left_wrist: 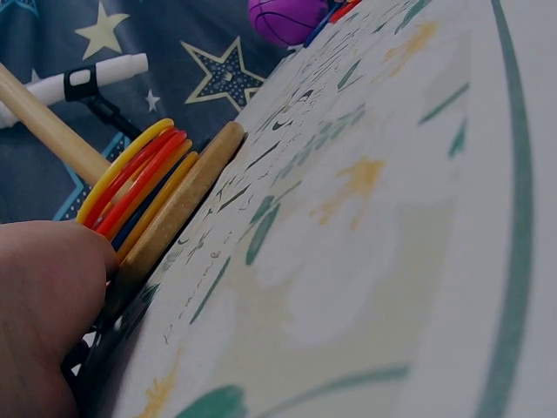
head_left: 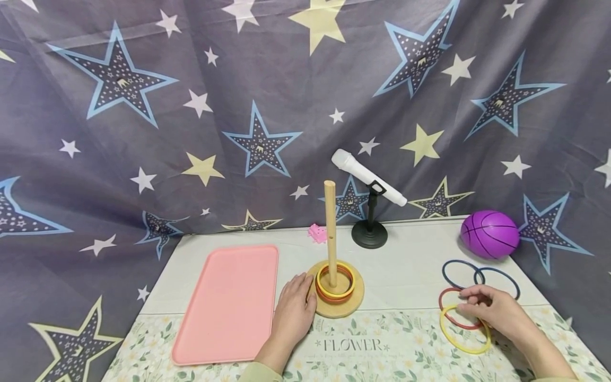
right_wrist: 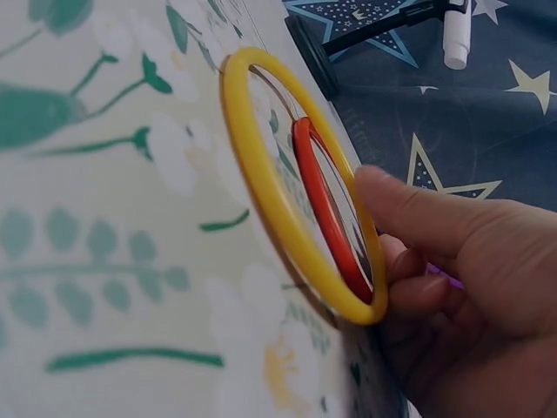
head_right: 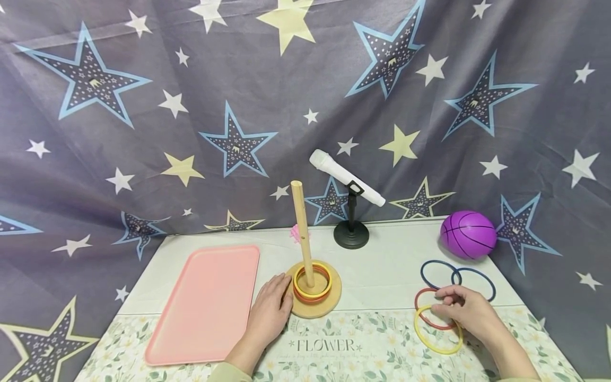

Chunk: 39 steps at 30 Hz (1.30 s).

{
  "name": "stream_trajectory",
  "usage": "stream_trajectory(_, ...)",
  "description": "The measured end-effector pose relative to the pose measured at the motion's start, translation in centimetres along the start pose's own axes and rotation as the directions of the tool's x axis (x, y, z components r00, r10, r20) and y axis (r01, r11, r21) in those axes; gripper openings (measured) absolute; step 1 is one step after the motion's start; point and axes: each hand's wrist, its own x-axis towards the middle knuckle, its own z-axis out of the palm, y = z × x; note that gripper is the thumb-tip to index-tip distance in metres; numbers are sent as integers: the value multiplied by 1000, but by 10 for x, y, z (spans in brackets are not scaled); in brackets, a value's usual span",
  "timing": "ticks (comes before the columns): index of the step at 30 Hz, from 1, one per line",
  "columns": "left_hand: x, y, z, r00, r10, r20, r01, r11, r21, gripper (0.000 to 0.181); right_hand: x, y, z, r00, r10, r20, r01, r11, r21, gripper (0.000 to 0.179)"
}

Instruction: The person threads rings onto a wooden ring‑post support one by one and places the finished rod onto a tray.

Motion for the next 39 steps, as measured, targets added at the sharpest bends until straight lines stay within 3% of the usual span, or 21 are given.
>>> stream_trajectory(7,0,0,-1,1000,0,-3,0,1000,-3,47,3,-2,1,999,-38,-6,37,990,-139,30)
stream_trajectory(17,1,-2,0,1000,1,1,-1,1000,-3,48,4,-2,3,999,-49,-10,46,983,-177,24)
stream_trajectory(22,1,-2,1,1000,-19,21,19,1000,-5,49,2,-6,4,999,-36,-14,33,984,-175,26)
stream_trajectory(31,2,-2,1,1000,-14,15,14,1000,-3,49,0,-25,7,992,-29,-122,15,994,-107,35)
stream_trajectory(39,2,-2,1,1000,-15,20,15,1000,-7,49,5,-46,12,984,-71,-162,68,997,-20,42)
